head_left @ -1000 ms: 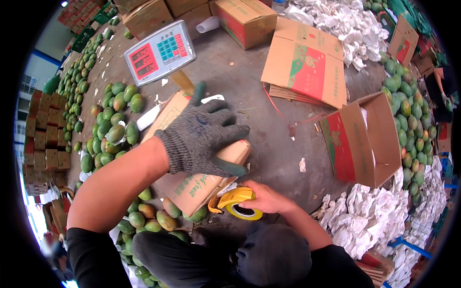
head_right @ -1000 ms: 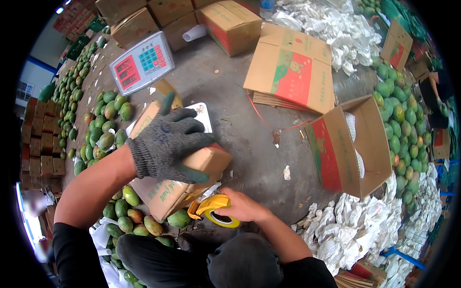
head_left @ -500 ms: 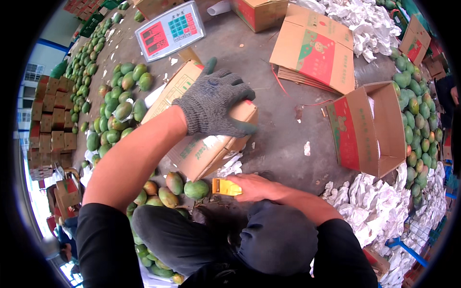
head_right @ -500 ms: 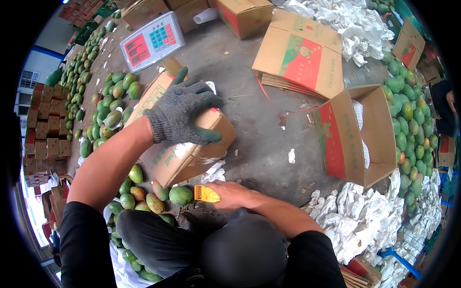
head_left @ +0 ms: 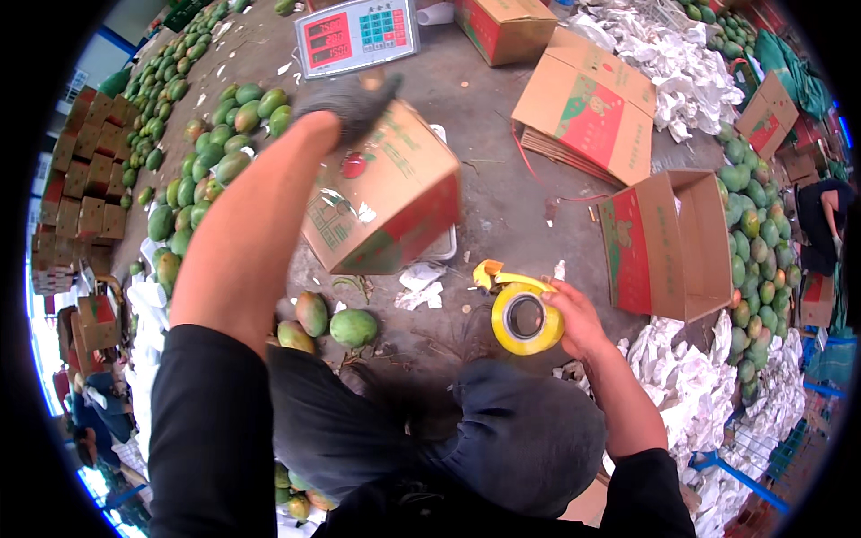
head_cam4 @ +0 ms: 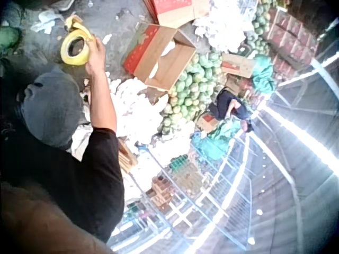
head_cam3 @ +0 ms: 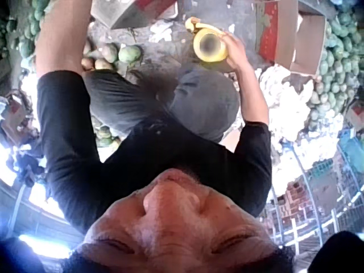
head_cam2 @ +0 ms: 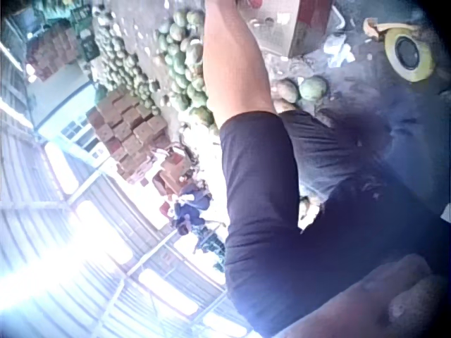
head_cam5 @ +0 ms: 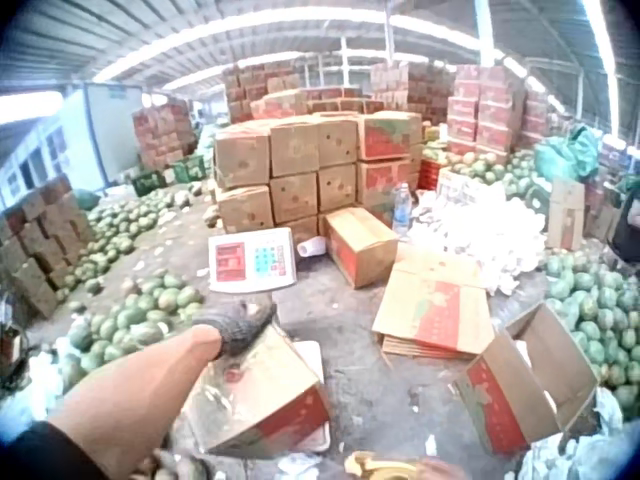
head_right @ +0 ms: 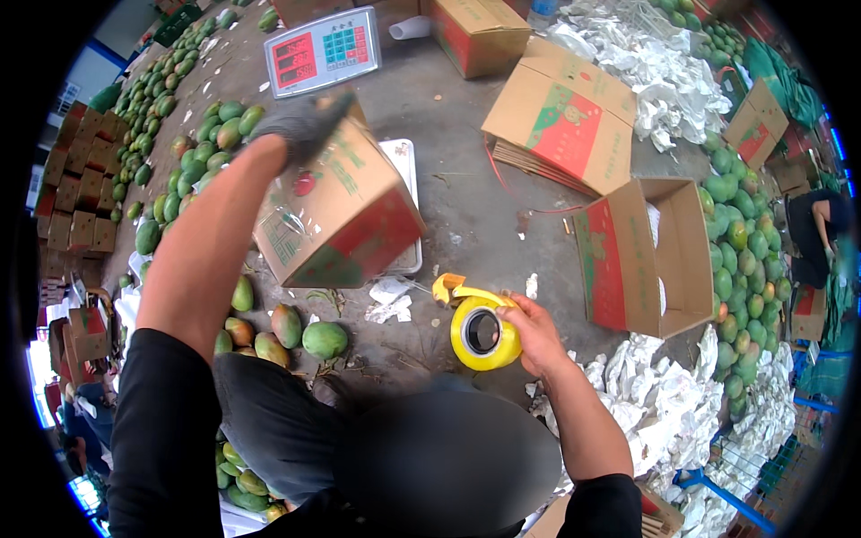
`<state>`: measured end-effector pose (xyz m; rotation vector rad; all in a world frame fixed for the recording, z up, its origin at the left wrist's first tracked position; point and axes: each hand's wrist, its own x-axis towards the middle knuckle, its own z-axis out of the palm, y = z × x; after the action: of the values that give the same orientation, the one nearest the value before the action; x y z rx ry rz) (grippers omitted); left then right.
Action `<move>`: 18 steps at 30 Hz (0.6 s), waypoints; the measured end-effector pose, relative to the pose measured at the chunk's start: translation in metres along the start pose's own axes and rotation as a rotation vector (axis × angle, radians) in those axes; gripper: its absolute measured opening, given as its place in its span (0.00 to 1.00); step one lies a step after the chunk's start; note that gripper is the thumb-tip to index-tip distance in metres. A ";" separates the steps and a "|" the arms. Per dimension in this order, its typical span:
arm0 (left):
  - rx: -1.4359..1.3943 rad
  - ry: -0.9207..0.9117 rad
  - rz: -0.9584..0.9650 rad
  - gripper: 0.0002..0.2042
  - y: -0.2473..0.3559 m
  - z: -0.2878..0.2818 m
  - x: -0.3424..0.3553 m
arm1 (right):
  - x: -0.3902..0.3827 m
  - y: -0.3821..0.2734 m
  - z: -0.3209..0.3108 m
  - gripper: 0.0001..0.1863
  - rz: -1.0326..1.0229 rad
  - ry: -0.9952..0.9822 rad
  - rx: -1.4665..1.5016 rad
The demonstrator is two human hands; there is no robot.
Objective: The person sits on the floor and packs green mangoes into a cardboard box. They wrap each mango in a white foam net before placing it inside. After filling the box, they close the flaps and seal the package using a yellow tape dispenser.
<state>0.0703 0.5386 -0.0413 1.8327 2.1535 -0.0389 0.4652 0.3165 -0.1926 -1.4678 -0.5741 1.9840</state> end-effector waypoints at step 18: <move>-0.077 0.203 -0.048 0.43 -0.073 0.014 -0.022 | -0.022 -0.159 0.053 0.26 -0.207 -0.015 -0.331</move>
<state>0.0057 0.5012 -0.0616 1.8108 2.2990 0.2255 0.4523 0.4175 -0.0575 -1.5131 -1.0573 1.7998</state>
